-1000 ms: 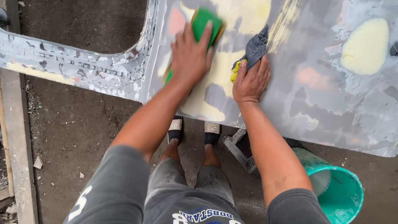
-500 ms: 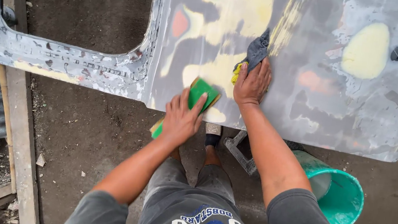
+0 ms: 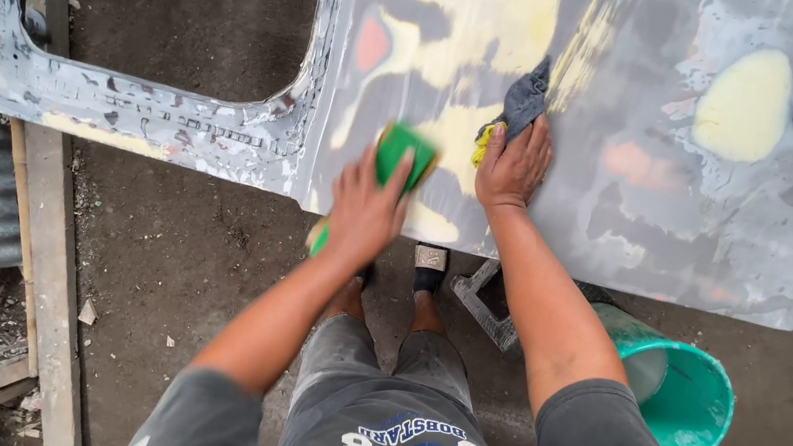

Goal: The person scrubs a large, flat, gray surface with a green sponge and a yellow cloth. They repeatedly dip the sponge into a green bucket of water and continue scrubbing the surface.

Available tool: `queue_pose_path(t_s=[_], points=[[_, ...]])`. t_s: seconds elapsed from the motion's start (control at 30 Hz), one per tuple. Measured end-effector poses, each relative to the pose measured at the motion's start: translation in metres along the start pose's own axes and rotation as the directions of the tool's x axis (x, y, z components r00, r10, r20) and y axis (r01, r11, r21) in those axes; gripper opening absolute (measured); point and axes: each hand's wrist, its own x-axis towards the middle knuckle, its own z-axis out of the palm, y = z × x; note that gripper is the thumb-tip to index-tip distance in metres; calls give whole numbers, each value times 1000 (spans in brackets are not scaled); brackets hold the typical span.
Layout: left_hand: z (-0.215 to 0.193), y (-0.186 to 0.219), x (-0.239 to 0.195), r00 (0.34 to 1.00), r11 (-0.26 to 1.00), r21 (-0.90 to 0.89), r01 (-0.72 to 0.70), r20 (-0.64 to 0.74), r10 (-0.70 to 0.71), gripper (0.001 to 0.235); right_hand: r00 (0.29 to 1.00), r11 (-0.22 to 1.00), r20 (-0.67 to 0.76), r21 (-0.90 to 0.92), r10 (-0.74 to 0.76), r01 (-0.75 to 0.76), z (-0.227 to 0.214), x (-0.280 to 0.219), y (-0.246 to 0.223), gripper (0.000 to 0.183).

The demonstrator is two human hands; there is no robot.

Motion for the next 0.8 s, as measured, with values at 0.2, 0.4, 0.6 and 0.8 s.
queue_pose_path(t_s=[0.2, 0.4, 0.6, 0.8], points=[[-4, -8, -29, 999, 999, -43, -29, 29, 30, 76, 1000, 1000, -18, -6, -23, 23, 1, -4, 1, 55], [0, -37, 149, 989, 998, 36, 51, -141, -45, 72, 1000, 1000, -19, 14, 1, -1, -4, 1, -3, 57], [-19, -32, 97, 997, 998, 21, 66, -36, -65, 74, 1000, 1000, -22, -9, -22, 21, 5, -3, 10, 58], [-12, -28, -36, 994, 994, 2, 114, -2, -114, 72, 994, 995, 77, -56, -77, 82, 6, 2, -4, 66]])
